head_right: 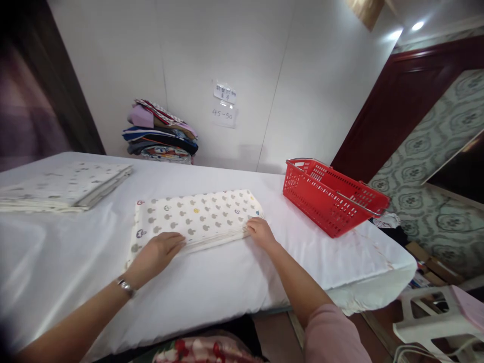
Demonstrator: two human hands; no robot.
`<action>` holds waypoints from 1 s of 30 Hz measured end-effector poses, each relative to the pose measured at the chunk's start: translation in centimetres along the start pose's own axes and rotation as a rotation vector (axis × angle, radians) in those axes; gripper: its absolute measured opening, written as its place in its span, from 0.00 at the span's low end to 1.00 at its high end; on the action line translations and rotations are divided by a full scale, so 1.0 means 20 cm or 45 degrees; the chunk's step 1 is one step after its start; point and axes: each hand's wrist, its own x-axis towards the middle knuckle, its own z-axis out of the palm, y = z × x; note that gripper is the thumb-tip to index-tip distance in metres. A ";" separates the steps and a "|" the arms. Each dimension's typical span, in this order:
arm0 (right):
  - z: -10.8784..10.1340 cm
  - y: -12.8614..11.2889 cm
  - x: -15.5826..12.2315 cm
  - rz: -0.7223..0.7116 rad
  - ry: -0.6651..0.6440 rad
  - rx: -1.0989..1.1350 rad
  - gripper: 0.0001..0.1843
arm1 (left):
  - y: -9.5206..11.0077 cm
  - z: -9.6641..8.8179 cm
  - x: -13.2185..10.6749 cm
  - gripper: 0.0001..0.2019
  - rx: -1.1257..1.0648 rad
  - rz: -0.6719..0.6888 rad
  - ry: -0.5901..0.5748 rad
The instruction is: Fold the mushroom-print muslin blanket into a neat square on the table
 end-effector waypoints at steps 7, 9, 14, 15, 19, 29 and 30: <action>0.02 0.00 0.06 0.016 -0.151 0.052 0.13 | -0.01 0.09 0.03 0.16 -0.081 -0.038 0.012; 0.02 0.00 0.07 0.022 -0.170 0.053 0.12 | -0.02 0.09 0.03 0.16 -0.090 -0.034 0.017; 0.03 -0.01 0.08 0.017 -0.251 -0.067 0.14 | -0.01 0.10 0.02 0.15 -0.065 0.005 0.044; 0.03 -0.01 0.08 0.004 -0.272 -0.099 0.14 | -0.01 0.10 0.02 0.15 -0.057 0.018 0.049; 0.03 -0.04 0.09 -0.042 -0.329 -0.229 0.15 | -0.01 0.11 0.02 0.16 -0.022 0.029 0.063; 0.03 -0.07 0.07 0.046 -0.300 -0.385 0.14 | 0.00 0.11 0.02 0.17 0.027 0.063 0.054; 0.03 -0.07 0.06 0.053 -0.278 -0.378 0.14 | 0.00 0.11 0.02 0.17 0.021 0.075 0.061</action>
